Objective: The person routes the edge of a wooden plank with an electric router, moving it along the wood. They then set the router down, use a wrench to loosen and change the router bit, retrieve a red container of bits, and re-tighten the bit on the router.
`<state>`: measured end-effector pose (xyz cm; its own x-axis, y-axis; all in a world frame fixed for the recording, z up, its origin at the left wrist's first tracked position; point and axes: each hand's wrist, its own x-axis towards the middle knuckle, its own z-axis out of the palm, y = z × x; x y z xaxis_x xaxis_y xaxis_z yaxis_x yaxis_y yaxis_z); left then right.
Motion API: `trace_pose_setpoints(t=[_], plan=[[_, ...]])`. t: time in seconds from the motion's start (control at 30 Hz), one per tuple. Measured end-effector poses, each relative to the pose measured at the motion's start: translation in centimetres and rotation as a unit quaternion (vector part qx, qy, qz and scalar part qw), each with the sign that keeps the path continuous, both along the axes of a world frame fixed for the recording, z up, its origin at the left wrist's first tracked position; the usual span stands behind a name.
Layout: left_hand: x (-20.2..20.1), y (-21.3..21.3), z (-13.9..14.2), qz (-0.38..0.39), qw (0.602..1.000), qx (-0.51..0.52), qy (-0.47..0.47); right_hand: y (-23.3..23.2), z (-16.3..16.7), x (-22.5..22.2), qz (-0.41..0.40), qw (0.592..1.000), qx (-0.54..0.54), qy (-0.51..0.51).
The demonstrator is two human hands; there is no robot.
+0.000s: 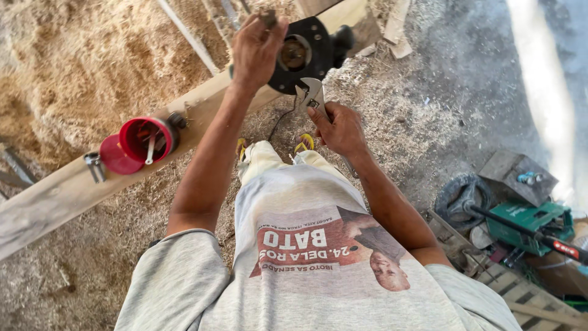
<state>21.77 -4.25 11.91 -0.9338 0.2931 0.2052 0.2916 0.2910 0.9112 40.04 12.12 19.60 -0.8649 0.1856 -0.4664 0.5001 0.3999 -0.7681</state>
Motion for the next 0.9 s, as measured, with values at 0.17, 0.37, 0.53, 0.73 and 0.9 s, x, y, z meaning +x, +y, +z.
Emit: trace_pose_setpoints(t=[0.17,0.37,0.53,0.73,0.9], plan=[[-0.8,0.3,-0.4,0.013,0.996,-0.057,0.07,1.5,0.0,-0.8,-0.025,0.999,0.019,-0.024],[-2.1,0.4,-0.3,-0.055,0.991,-0.021,0.124,1.9,-0.1,-2.3,-0.048,0.997,0.013,-0.056],[-2.5,0.1,-0.5,-0.069,0.973,-0.068,0.208,1.2,-0.6,-3.2,-0.055,0.996,0.014,-0.073],[-2.6,0.5,0.1,-0.024,0.995,-0.065,0.075,0.8,-0.9,-4.0,-0.065,0.996,0.035,-0.059],[-2.7,1.0,0.7,0.0,0.998,-0.054,0.036,0.8,0.0,-4.3,-0.058,0.995,0.031,-0.076]])
